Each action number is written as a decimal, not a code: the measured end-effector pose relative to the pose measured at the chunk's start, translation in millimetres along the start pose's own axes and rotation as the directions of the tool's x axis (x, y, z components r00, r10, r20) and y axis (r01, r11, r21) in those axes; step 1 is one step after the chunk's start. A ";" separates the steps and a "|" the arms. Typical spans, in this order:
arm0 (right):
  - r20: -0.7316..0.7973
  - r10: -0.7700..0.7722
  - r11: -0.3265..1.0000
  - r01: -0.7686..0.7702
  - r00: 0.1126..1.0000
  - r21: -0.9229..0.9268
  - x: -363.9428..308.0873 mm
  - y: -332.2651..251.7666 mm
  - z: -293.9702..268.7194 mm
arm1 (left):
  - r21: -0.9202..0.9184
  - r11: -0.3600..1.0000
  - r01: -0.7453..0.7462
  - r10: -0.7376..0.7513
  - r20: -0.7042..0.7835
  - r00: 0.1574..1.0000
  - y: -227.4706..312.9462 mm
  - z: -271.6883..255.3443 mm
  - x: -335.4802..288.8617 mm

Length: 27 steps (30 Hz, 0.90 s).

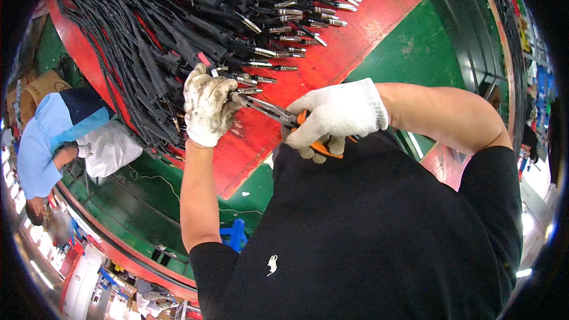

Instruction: The person is assembling parts onto a large batch of welding torch heads using pliers.

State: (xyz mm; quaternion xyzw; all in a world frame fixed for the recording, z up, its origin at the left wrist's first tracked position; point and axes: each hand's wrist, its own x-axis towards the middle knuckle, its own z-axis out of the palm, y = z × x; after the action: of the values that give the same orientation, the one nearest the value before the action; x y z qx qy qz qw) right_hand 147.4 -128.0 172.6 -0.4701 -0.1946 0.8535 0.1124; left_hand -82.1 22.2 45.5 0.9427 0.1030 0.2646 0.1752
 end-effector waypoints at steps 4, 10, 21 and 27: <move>-0.073 0.134 0.981 -0.143 0.988 -0.134 8.4 14.4 -5.2 | 0.016 0.999 -0.047 0.045 0.083 0.996 -2.1 10.1 -11.7; -0.242 0.167 0.921 -0.239 0.956 -0.308 18.6 23.4 -16.2 | 0.042 0.993 -0.109 0.103 0.125 0.987 -8.9 27.4 -16.9; -0.235 0.027 0.976 -0.076 0.972 -0.203 41.1 46.7 -28.3 | 0.126 0.969 0.211 -0.200 -0.096 0.975 19.0 24.8 -37.4; -0.131 -0.060 0.994 0.072 0.989 0.083 49.2 72.1 -30.6 | -0.701 0.005 0.713 -0.889 0.324 0.325 43.5 41.2 -23.0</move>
State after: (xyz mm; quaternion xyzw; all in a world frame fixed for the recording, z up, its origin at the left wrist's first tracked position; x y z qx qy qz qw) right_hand 146.4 -167.4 88.9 -0.5121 -0.1647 0.8249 0.1735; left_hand -74.9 -35.6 18.7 0.5014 0.5197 0.2282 0.6530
